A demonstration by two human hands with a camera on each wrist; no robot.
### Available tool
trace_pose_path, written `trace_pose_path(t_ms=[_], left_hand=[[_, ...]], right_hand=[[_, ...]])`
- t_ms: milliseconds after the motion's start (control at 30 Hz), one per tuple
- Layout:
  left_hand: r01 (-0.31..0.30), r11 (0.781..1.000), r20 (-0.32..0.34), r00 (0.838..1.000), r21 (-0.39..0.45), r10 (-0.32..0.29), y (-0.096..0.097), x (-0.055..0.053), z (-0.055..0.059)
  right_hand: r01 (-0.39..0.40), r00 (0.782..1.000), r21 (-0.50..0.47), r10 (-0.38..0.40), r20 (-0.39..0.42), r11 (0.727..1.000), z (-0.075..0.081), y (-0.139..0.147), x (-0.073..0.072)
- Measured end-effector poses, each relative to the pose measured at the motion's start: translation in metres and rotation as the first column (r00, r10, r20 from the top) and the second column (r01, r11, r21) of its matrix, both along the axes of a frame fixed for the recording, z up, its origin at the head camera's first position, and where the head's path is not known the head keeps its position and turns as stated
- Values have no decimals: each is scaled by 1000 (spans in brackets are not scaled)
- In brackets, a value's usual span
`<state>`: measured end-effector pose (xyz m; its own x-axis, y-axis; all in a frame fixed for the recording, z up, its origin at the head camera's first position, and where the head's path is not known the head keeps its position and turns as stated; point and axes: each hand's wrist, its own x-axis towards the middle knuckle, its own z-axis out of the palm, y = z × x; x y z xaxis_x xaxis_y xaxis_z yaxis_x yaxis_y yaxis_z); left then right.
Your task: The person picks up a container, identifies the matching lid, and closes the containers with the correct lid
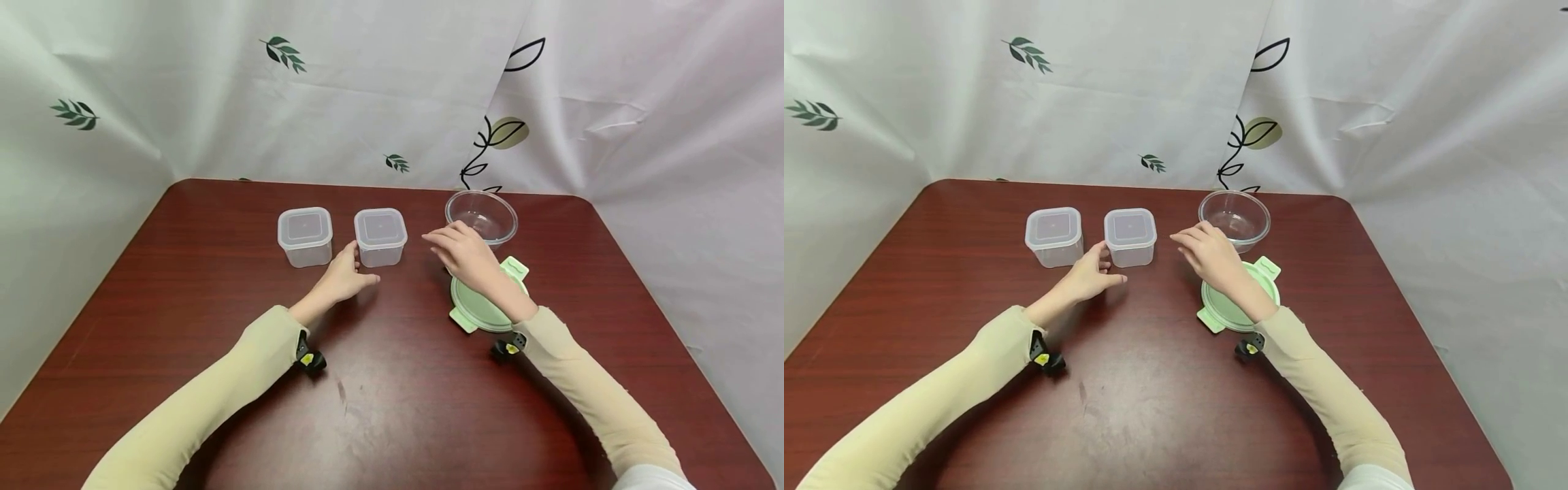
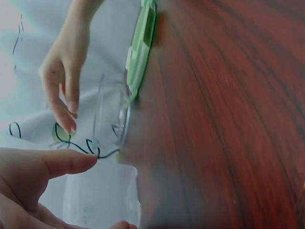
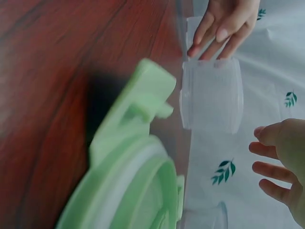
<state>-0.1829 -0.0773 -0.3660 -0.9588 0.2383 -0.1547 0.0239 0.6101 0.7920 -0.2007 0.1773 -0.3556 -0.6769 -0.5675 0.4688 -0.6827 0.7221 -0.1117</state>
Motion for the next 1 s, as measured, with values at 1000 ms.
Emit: trace_pose_path(t_ms=[1000], left_hand=[[232, 968, 80, 971, -95, -225, 45, 39, 31]], right_hand=[[289, 957, -228, -274, 97, 930, 5, 83, 12]])
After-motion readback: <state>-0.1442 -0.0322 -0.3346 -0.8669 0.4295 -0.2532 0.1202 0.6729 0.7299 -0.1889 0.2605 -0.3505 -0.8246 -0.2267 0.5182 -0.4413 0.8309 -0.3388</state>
